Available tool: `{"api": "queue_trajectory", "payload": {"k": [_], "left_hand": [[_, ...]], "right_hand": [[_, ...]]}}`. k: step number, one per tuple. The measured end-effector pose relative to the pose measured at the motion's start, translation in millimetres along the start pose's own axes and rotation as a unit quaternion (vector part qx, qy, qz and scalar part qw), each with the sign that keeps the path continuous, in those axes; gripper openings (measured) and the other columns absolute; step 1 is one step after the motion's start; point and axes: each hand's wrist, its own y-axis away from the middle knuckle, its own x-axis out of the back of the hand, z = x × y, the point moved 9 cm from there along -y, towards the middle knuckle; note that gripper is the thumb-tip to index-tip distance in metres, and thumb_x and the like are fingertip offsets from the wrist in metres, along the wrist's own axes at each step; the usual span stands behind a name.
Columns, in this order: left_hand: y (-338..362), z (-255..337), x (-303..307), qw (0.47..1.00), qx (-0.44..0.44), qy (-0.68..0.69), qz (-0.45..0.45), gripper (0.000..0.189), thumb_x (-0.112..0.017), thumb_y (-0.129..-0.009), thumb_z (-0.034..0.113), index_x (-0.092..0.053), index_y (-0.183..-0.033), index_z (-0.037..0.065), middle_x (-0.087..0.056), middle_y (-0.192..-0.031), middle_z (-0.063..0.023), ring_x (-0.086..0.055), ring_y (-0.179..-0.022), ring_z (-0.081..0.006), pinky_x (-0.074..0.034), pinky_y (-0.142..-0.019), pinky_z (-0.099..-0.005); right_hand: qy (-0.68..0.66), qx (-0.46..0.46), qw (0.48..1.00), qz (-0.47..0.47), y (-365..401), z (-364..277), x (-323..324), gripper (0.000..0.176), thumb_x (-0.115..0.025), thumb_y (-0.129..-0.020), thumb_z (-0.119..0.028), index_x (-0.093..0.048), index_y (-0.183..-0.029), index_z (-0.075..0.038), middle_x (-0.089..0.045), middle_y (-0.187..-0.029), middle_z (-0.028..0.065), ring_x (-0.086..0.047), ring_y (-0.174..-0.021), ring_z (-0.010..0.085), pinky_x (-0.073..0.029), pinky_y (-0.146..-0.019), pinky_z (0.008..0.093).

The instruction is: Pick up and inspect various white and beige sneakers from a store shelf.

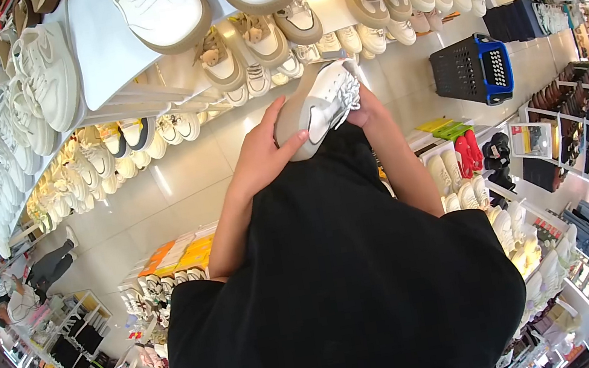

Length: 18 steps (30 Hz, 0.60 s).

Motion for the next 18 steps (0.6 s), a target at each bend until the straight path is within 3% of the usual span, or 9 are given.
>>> {"api": "queue_trajectory", "payload": {"k": [1,4,7,9,11,13,14,15,18], "left_hand": [[1.3,5.3,1.7,1.0,-0.007,0.006,0.008,0.081,-0.069,-0.093,0.043,-0.037,-0.151,-0.003,-0.062,-0.129,-0.0269,-0.067,-0.105,-0.0326,-0.051,-0.09,-0.0363],[4.1,1.7,2.1,0.999,0.039,0.027,0.026,0.078,-0.066,-0.096,0.041,-0.034,-0.152,-0.002,-0.062,-0.13,-0.0263,-0.067,-0.103,-0.0309,-0.052,-0.088,-0.0363],[6.7,-11.2,2.6,0.992,0.116,0.035,0.013,0.073,-0.062,-0.099,0.038,-0.032,-0.153,-0.001,-0.062,-0.131,-0.0236,-0.067,-0.101,-0.0279,-0.052,-0.086,-0.0349],[5.3,-62.9,-2.3,0.992,0.051,0.075,0.084,0.067,-0.055,-0.103,0.039,-0.033,-0.152,-0.001,-0.063,-0.13,-0.0205,-0.067,-0.101,-0.0255,-0.053,-0.086,-0.0351],[5.7,-89.9,-1.6,0.973,0.086,0.182,0.117,0.063,-0.049,-0.106,0.041,-0.036,-0.15,-0.001,-0.063,-0.131,-0.0179,-0.066,-0.105,-0.0249,-0.053,-0.089,-0.0362],[15.2,-103.0,-12.4,0.904,0.222,0.35,0.106,0.062,-0.043,-0.108,0.046,-0.039,-0.149,0.0,-0.061,-0.135,-0.0157,-0.064,-0.116,-0.026,-0.053,-0.095,-0.0383],[14.2,-111.0,-20.8,0.875,0.22,0.42,0.099,0.063,-0.04,-0.107,0.049,-0.04,-0.148,0.001,-0.059,-0.138,-0.0155,-0.062,-0.12,-0.027,-0.053,-0.097,-0.0399],[10.5,-126.9,-31.8,0.84,0.217,0.488,0.093,0.065,-0.038,-0.107,0.052,-0.042,-0.148,0.002,-0.058,-0.14,-0.0153,-0.06,-0.124,-0.028,-0.053,-0.1,-0.0415],[1.8,-149.2,-52.4,0.727,0.226,0.645,0.068,0.07,-0.035,-0.105,0.06,-0.044,-0.148,0.005,-0.053,-0.146,-0.0151,-0.057,-0.129,-0.0302,-0.051,-0.104,-0.045]], "right_hand": [[0.031,0.01,0.999,-0.017,-1.2,4.5,-0.8,0.04,-0.053,-0.102,-0.037,-0.062,-0.127,-0.007,-0.069,-0.123,0.0082,-0.068,-0.111,0.0246,-0.055,-0.097,0.0435],[-0.039,-0.042,0.996,-0.066,2.4,20.2,-7.8,0.04,-0.051,-0.103,-0.039,-0.062,-0.127,-0.009,-0.069,-0.122,0.0088,-0.066,-0.113,0.0257,-0.053,-0.098,0.0475],[0.005,-0.019,0.998,0.053,-0.2,21.5,11.1,0.035,-0.05,-0.102,-0.033,-0.062,-0.127,-0.01,-0.069,-0.122,0.0097,-0.065,-0.115,0.0255,-0.053,-0.098,0.0473],[0.061,0.024,0.991,0.113,0.6,14.3,14.8,0.032,-0.052,-0.101,-0.027,-0.06,-0.127,-0.011,-0.069,-0.122,0.0094,-0.065,-0.116,0.0249,-0.053,-0.098,0.0451],[0.139,0.096,0.974,0.154,12.5,-5.1,-2.6,0.031,-0.057,-0.1,-0.02,-0.057,-0.13,-0.012,-0.068,-0.121,0.0082,-0.064,-0.116,0.0237,-0.053,-0.098,0.0408],[0.214,0.191,0.946,0.153,26.6,-23.4,-33.9,0.046,-0.062,-0.094,-0.01,-0.047,-0.138,-0.01,-0.065,-0.123,0.0086,-0.062,-0.118,0.0231,-0.052,-0.099,0.0383],[0.25,0.237,0.927,0.152,35.5,-31.1,-53.1,0.055,-0.065,-0.092,-0.005,-0.043,-0.142,-0.01,-0.063,-0.124,0.0087,-0.061,-0.119,0.0227,-0.052,-0.1,0.0371],[0.277,0.25,0.915,0.151,44.6,-33.9,-73.6,0.079,-0.072,-0.082,0.004,-0.031,-0.149,-0.008,-0.052,-0.137,0.0099,-0.056,-0.123,0.0237,-0.049,-0.103,0.0369],[0.493,0.352,0.789,0.102,74.8,-22.4,-139.5,0.09,-0.083,-0.076,-0.008,-0.031,-0.15,-0.005,-0.043,-0.138,0.0158,-0.051,-0.125,0.0263,-0.049,-0.102,0.0366]]}}
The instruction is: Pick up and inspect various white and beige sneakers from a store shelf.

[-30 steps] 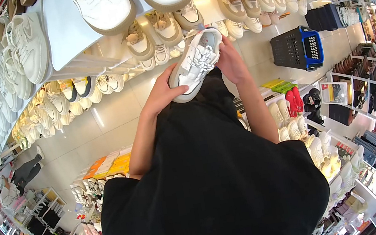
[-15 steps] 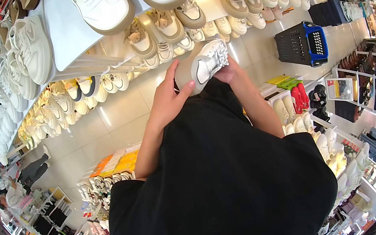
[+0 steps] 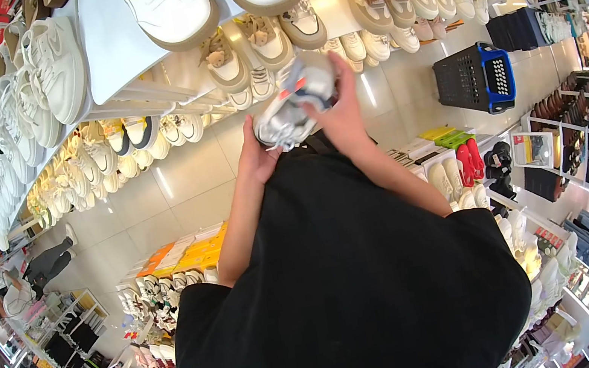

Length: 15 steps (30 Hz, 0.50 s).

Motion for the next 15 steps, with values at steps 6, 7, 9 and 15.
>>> {"api": "queue_trajectory", "payload": {"k": [6,7,9,15], "left_hand": [[22.5,9.4,-57.9,0.958,0.028,0.185,-0.218,0.088,-0.032,-0.097,0.075,-0.04,-0.152,0.007,-0.051,-0.148,-0.0171,-0.056,-0.131,-0.0343,-0.046,-0.11,-0.0482],[28.0,12.3,-61.8,0.949,0.012,0.19,-0.25,0.089,-0.032,-0.096,0.076,-0.04,-0.152,0.007,-0.051,-0.149,-0.017,-0.055,-0.131,-0.0347,-0.046,-0.11,-0.0483],[21.1,19.4,-52.3,0.949,-0.004,0.221,-0.223,0.09,-0.036,-0.095,0.077,-0.041,-0.152,0.008,-0.051,-0.149,-0.0163,-0.055,-0.131,-0.0348,-0.046,-0.11,-0.0486],[27.1,67.3,-18.3,0.982,-0.181,0.058,-0.017,0.092,-0.042,-0.092,0.078,-0.038,-0.154,0.009,-0.049,-0.151,-0.0124,-0.05,-0.136,-0.0303,-0.041,-0.113,-0.0472]], "right_hand": [[0.097,0.206,0.962,-0.148,31.3,-89.4,-37.9,0.101,-0.091,-0.06,-0.009,-0.039,-0.147,-0.011,-0.042,-0.135,0.0158,-0.053,-0.12,0.0332,-0.058,-0.086,0.0369],[0.09,0.234,0.952,-0.174,30.4,-92.0,-39.0,0.099,-0.09,-0.061,-0.008,-0.04,-0.146,-0.01,-0.041,-0.137,0.0164,-0.054,-0.119,0.034,-0.057,-0.086,0.0377],[0.079,0.289,0.928,-0.223,26.5,-95.2,-38.1,0.096,-0.089,-0.063,-0.006,-0.04,-0.146,-0.008,-0.04,-0.14,0.0176,-0.056,-0.117,0.0357,-0.057,-0.087,0.0393],[0.237,0.203,0.919,-0.241,19.1,-53.1,-12.0,0.09,-0.08,-0.077,-0.016,-0.032,-0.151,-0.003,-0.034,-0.154,0.024,-0.049,-0.131,0.0414,-0.047,-0.103,0.0452]]}}
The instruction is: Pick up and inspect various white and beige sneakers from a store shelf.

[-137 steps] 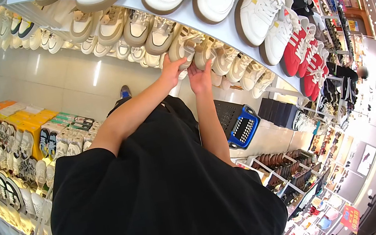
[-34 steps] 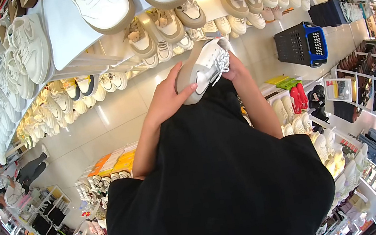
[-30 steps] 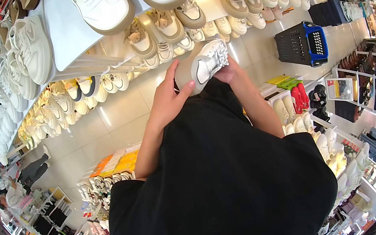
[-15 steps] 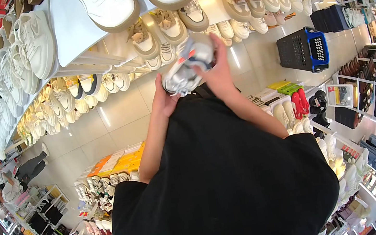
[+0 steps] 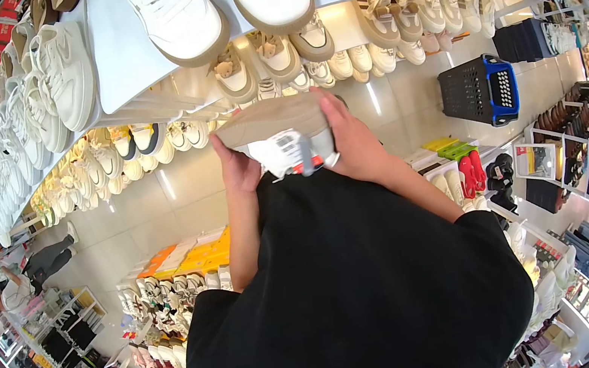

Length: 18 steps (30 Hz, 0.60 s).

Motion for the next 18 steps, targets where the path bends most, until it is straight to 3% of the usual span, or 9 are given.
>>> {"api": "queue_trajectory", "payload": {"k": [1,3,8,11,14,17,18], "left_hand": [[4.4,13.3,-3.6,0.997,-0.051,-0.055,0.027,0.092,-0.042,-0.092,0.078,-0.038,-0.154,0.009,-0.048,-0.151,-0.0117,-0.049,-0.136,-0.0295,-0.04,-0.114,-0.047],[9.5,34.7,-12.5,0.986,-0.127,-0.102,0.019,0.093,-0.063,-0.087,0.067,-0.037,-0.154,0.008,-0.045,-0.153,-0.012,-0.051,-0.135,-0.0305,-0.042,-0.112,-0.0461],[28.4,62.2,-75.5,0.887,-0.301,-0.35,-0.013,0.105,-0.092,-0.07,0.042,-0.038,-0.152,0.005,-0.05,-0.147,-0.0147,-0.053,-0.133,-0.0326,-0.047,-0.108,-0.0429],[41.8,45.8,-137.8,0.715,-0.381,-0.574,-0.116,0.102,-0.095,-0.06,0.037,-0.048,-0.145,0.005,-0.054,-0.141,-0.0164,-0.055,-0.13,-0.0331,-0.049,-0.106,-0.0439],[62.0,0.8,-198.1,0.522,-0.451,-0.669,-0.277,0.077,-0.087,-0.067,0.028,-0.057,-0.135,0.008,-0.056,-0.136,-0.0155,-0.056,-0.128,-0.0354,-0.05,-0.105,-0.0457],[74.3,-53.2,-224.2,0.337,-0.49,-0.7,-0.395,0.056,-0.073,-0.075,0.021,-0.061,-0.129,0.013,-0.057,-0.133,-0.012,-0.056,-0.127,-0.0381,-0.052,-0.103,-0.0463],[75.8,-62.3,-229.7,0.345,-0.476,-0.696,-0.411,0.052,-0.063,-0.08,0.018,-0.06,-0.132,0.015,-0.057,-0.133,-0.0089,-0.056,-0.127,-0.0385,-0.05,-0.107,-0.0463]], "right_hand": [[-0.014,-0.056,0.998,-0.016,5.3,16.8,0.9,0.091,-0.08,-0.078,-0.018,-0.03,-0.152,-0.003,-0.036,-0.153,0.0243,-0.048,-0.133,0.0413,-0.046,-0.105,0.0451],[-0.044,-0.166,0.984,-0.048,18.8,49.0,1.5,0.094,-0.079,-0.079,-0.021,-0.026,-0.155,-0.003,-0.04,-0.151,0.025,-0.047,-0.135,0.041,-0.043,-0.109,0.045],[-0.111,-0.225,0.968,0.01,40.7,89.3,16.1,0.06,-0.067,-0.094,-0.01,-0.043,-0.149,-0.005,-0.054,-0.136,0.0195,-0.059,-0.12,0.0293,-0.047,-0.103,0.0404],[-0.345,-0.337,0.876,0.016,55.3,110.6,-1.1,0.053,-0.06,-0.102,-0.022,-0.042,-0.149,-0.004,-0.055,-0.136,0.0157,-0.059,-0.119,0.0228,-0.047,-0.103,0.0408],[-0.602,-0.335,0.725,-0.01,48.7,88.9,-10.1,0.056,-0.048,-0.107,-0.04,-0.041,-0.148,-0.003,-0.054,-0.137,0.0125,-0.058,-0.121,0.0197,-0.048,-0.103,0.0386],[-0.624,-0.357,0.694,0.048,56.6,106.4,-9.3,0.065,-0.039,-0.107,-0.053,-0.041,-0.148,-0.003,-0.054,-0.138,0.0113,-0.059,-0.122,0.0202,-0.051,-0.1,0.0366],[-0.644,-0.346,0.681,0.036,55.9,108.6,-5.5,0.062,-0.038,-0.108,-0.052,-0.043,-0.147,-0.005,-0.054,-0.138,0.0097,-0.058,-0.124,0.0205,-0.051,-0.099,0.0366]]}}
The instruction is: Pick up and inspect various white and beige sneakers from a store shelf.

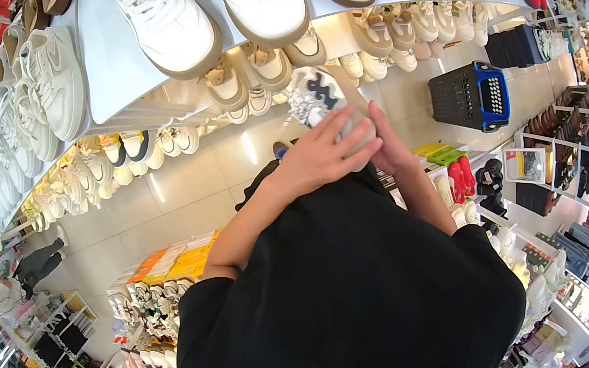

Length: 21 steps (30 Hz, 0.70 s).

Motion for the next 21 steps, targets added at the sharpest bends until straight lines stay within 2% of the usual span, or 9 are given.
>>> {"api": "queue_trajectory", "payload": {"k": [3,6,9,10,13,16,19,21], "left_hand": [[-14.9,6.3,-7.7,0.998,-0.049,-0.011,-0.024,0.059,-0.063,-0.08,0.019,-0.054,-0.138,0.016,-0.055,-0.138,-0.0091,-0.052,-0.132,-0.0364,-0.043,-0.114,-0.0482],[-20.2,-1.9,-34.4,0.996,-0.062,-0.041,-0.058,0.063,-0.07,-0.082,0.021,-0.05,-0.142,0.016,-0.051,-0.145,-0.0137,-0.045,-0.139,-0.0369,-0.037,-0.118,-0.0525],[-17.1,-33.5,-61.8,0.99,0.07,0.098,-0.067,0.07,-0.074,-0.085,0.034,-0.046,-0.146,0.013,-0.045,-0.15,-0.0172,-0.037,-0.145,-0.0359,-0.029,-0.121,-0.0537],[-13.8,-49.2,-64.7,0.987,0.115,0.106,-0.035,0.08,-0.076,-0.084,0.044,-0.043,-0.148,0.007,-0.041,-0.153,-0.0198,-0.034,-0.146,-0.0373,-0.027,-0.122,-0.0535],[-3.7,-100.3,-82.9,0.971,0.236,0.024,-0.023,0.08,-0.072,-0.086,0.046,-0.043,-0.148,0.004,-0.041,-0.153,-0.021,-0.035,-0.145,-0.0387,-0.027,-0.121,-0.0528],[7.2,-139.8,-105.3,0.956,0.27,-0.099,-0.061,0.081,-0.071,-0.087,0.049,-0.045,-0.146,0.001,-0.04,-0.153,-0.0245,-0.035,-0.145,-0.0398,-0.028,-0.12,-0.0527],[19.8,-167.3,-133.2,0.937,0.332,-0.074,-0.082,0.077,-0.07,-0.089,0.049,-0.047,-0.145,0.002,-0.038,-0.153,-0.0262,-0.033,-0.145,-0.0412,-0.027,-0.12,-0.053],[19.5,-171.3,-144.0,0.933,0.344,-0.076,-0.077,0.075,-0.069,-0.09,0.049,-0.047,-0.145,0.003,-0.036,-0.154,-0.0276,-0.032,-0.145,-0.0425,-0.027,-0.12,-0.053]], "right_hand": [[-0.033,-0.008,0.998,0.044,3.9,-10.5,20.8,0.056,-0.044,-0.107,-0.046,-0.043,-0.146,-0.006,-0.055,-0.137,0.0095,-0.057,-0.123,0.0196,-0.05,-0.101,0.0369],[-0.047,0.018,0.998,0.049,-15.7,-16.0,66.5,0.051,-0.051,-0.105,-0.035,-0.041,-0.147,-0.008,-0.056,-0.134,0.0093,-0.056,-0.123,0.0204,-0.048,-0.104,0.0379],[0.025,0.106,0.99,0.088,-39.1,-56.9,50.4,0.053,-0.056,-0.101,-0.027,-0.038,-0.148,-0.011,-0.056,-0.134,0.0097,-0.056,-0.122,0.0217,-0.048,-0.103,0.0397],[0.026,0.125,0.989,0.069,-53.7,-63.3,56.7,0.055,-0.056,-0.099,-0.025,-0.036,-0.149,-0.011,-0.054,-0.136,0.0093,-0.055,-0.125,0.0231,-0.047,-0.105,0.0414],[0.045,0.132,0.988,0.059,-88.9,-80.4,79.6,0.057,-0.057,-0.098,-0.026,-0.034,-0.149,-0.011,-0.053,-0.138,0.0097,-0.054,-0.126,0.0233,-0.048,-0.104,0.042],[0.007,0.087,0.993,0.075,-115.2,-85.7,102.4,0.053,-0.056,-0.099,-0.029,-0.039,-0.146,-0.01,-0.057,-0.134,0.0099,-0.059,-0.122,0.0244,-0.05,-0.102,0.0437],[-0.027,0.059,0.995,0.076,-138.8,-89.6,118.5,0.047,-0.055,-0.099,-0.032,-0.049,-0.138,-0.008,-0.062,-0.129,0.0099,-0.062,-0.118,0.0252,-0.051,-0.101,0.0445],[-0.055,0.049,0.995,0.074,-153.4,-93.1,127.5,0.046,-0.055,-0.098,-0.035,-0.054,-0.135,-0.007,-0.064,-0.127,0.0098,-0.063,-0.116,0.0258,-0.051,-0.101,0.0446]]}}
